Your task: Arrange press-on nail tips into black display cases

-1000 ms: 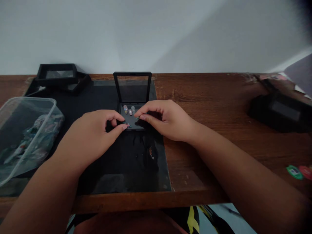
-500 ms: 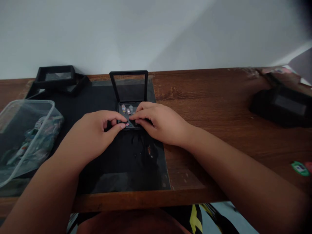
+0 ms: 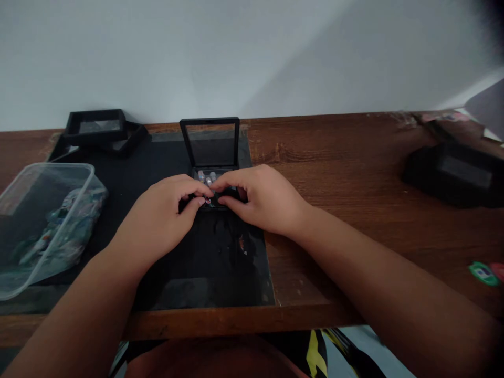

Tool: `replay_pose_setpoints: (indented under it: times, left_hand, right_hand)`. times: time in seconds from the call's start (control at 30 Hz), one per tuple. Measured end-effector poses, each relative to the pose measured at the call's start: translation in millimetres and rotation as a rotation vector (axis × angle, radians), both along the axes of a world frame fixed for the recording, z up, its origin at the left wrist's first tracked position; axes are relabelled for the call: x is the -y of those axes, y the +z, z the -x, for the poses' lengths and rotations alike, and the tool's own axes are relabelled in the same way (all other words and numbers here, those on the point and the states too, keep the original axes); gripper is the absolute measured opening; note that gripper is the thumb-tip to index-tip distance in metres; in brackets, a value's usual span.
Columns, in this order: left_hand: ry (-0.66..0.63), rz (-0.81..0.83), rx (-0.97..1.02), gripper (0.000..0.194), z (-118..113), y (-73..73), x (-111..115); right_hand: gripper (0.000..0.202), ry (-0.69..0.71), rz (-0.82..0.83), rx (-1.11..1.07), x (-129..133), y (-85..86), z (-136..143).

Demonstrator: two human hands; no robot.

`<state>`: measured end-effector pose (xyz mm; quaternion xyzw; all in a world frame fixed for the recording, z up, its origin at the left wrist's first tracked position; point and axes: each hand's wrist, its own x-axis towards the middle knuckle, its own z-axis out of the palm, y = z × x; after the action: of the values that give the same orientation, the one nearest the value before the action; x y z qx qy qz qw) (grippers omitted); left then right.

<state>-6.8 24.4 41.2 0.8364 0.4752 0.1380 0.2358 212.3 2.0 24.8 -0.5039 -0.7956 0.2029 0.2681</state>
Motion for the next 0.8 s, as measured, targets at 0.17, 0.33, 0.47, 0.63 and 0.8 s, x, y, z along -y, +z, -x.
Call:
replay_pose_setpoints:
  times: [0.17, 0.33, 0.47, 0.63, 0.8]
  left_hand:
    - [0.140, 0.019, 0.027, 0.029, 1, 1.2, 1]
    - [0.125, 0.035, 0.042, 0.034, 2, -0.6, 0]
    - [0.149, 0.044, 0.041, 0.042, 3, -1.5, 0]
    - [0.162, 0.052, 0.051, 0.052, 6, 1.9, -1]
    - [0.165, 0.096, 0.036, 0.046, 5, 4.3, 1]
  right_hand:
    - [0.041, -0.015, 0.001, 0.075, 3, 0.9, 7]
    - [0.034, -0.023, -0.027, 0.130, 2, -1.7, 11]
    - [0.033, -0.001, -0.060, 0.139, 4, -1.7, 13]
    - [0.033, -0.012, -0.043, 0.133, 8, 0.6, 13]
    - [0.032, -0.067, -0.025, 0.027, 8, 1.5, 9]
